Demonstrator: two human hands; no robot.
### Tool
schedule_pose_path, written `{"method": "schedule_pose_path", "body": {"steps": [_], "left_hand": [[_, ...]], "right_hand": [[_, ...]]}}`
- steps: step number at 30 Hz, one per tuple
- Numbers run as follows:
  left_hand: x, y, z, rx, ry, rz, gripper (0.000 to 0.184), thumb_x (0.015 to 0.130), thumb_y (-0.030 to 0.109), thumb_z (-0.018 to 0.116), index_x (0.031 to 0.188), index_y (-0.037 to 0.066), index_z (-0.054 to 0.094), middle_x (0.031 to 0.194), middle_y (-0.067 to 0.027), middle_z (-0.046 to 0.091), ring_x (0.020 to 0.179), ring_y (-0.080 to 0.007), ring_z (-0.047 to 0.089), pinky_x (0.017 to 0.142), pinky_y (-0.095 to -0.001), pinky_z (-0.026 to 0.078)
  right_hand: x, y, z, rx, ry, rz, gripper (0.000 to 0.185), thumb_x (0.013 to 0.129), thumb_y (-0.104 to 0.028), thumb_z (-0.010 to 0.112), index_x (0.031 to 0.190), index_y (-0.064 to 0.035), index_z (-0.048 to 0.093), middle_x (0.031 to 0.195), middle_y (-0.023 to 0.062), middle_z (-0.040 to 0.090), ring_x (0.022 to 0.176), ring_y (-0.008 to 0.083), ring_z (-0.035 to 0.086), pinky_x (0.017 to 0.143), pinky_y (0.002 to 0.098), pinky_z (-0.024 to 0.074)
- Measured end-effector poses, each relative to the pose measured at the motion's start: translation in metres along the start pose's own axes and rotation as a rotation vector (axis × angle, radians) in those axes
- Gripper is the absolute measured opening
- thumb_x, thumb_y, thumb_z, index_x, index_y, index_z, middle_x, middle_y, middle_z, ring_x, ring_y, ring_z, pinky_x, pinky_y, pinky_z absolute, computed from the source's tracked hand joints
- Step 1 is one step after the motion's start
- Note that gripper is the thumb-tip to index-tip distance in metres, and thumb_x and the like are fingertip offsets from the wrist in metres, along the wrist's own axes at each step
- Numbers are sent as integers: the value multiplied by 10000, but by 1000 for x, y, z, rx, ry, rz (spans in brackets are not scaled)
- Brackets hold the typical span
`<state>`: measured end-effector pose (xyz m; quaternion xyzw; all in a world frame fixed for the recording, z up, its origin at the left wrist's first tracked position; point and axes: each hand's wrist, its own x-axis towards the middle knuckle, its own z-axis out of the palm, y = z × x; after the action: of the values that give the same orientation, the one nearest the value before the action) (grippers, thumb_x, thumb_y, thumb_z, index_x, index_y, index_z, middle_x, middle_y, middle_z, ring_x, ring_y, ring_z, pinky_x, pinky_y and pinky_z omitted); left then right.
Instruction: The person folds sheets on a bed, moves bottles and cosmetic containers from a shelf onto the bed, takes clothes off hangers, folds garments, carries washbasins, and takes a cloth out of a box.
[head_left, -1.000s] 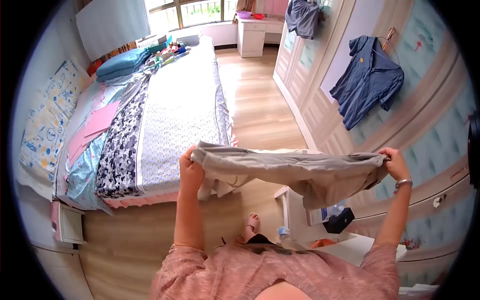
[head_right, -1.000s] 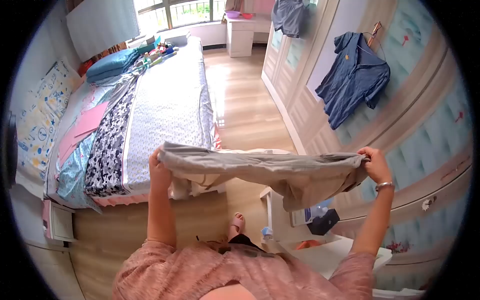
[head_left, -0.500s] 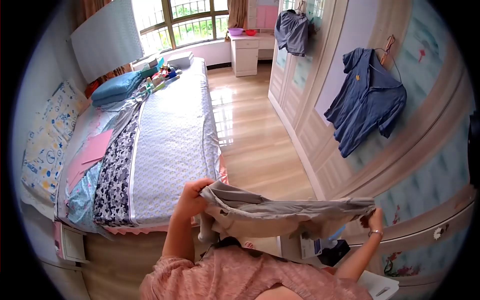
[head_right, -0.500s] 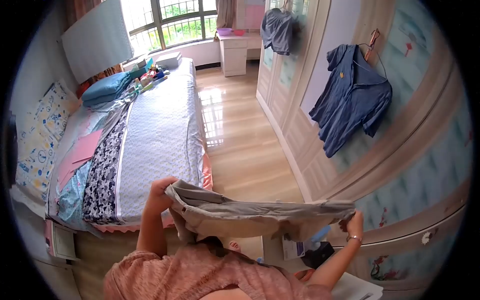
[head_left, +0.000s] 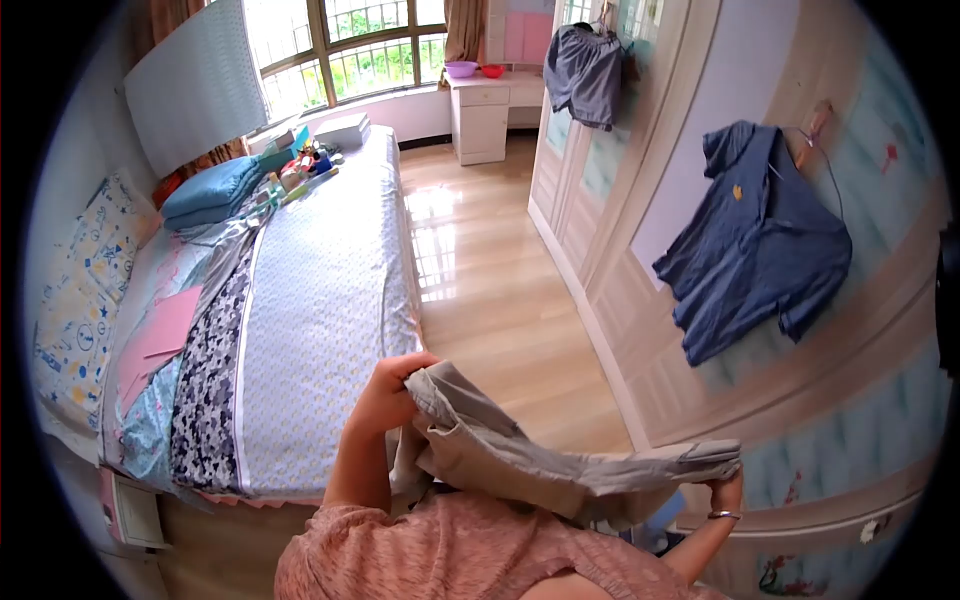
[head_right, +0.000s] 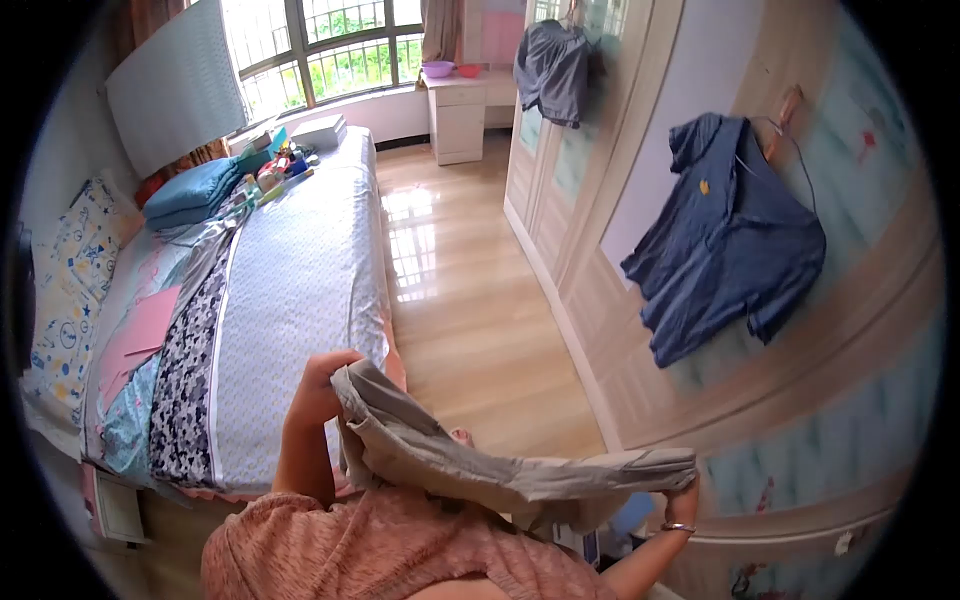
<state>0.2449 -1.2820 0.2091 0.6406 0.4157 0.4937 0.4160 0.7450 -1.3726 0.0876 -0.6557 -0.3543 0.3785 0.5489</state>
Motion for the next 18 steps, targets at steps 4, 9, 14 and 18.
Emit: {"method": "schedule_pose_path", "body": {"steps": [4,9,14,18], "left_hand": [[63,-37,-19,-69,-3,-8,135,683,-56,560,813,-21,546,723,2,556,686,-57,492,605,-202,420],[134,-58,-39,-197,-10,-33,137,688,-39,567,821,-24,541,729,-8,556,687,-64,495,604,-204,419],[178,-75,-57,-227,84,-8,128,685,-30,572,809,-18,542,732,-18,551,684,-69,492,608,-210,415],[206,-88,-79,-189,170,-52,115,687,-20,573,797,-20,540,735,-15,555,682,-72,490,611,-207,411]], "right_hand": [[75,-13,73,50,-176,60,263,721,-87,561,979,-55,522,912,39,551,793,152,533,611,285,475],[161,-33,182,-61,-450,94,291,759,-46,508,1043,-19,452,1007,63,510,890,146,489,744,274,416],[199,-98,265,-21,-724,-120,231,793,-82,459,1004,-3,511,956,54,544,880,119,482,799,247,371],[255,-110,308,-42,-762,-137,235,804,-94,434,993,8,527,940,58,553,879,108,474,796,238,364]]}}
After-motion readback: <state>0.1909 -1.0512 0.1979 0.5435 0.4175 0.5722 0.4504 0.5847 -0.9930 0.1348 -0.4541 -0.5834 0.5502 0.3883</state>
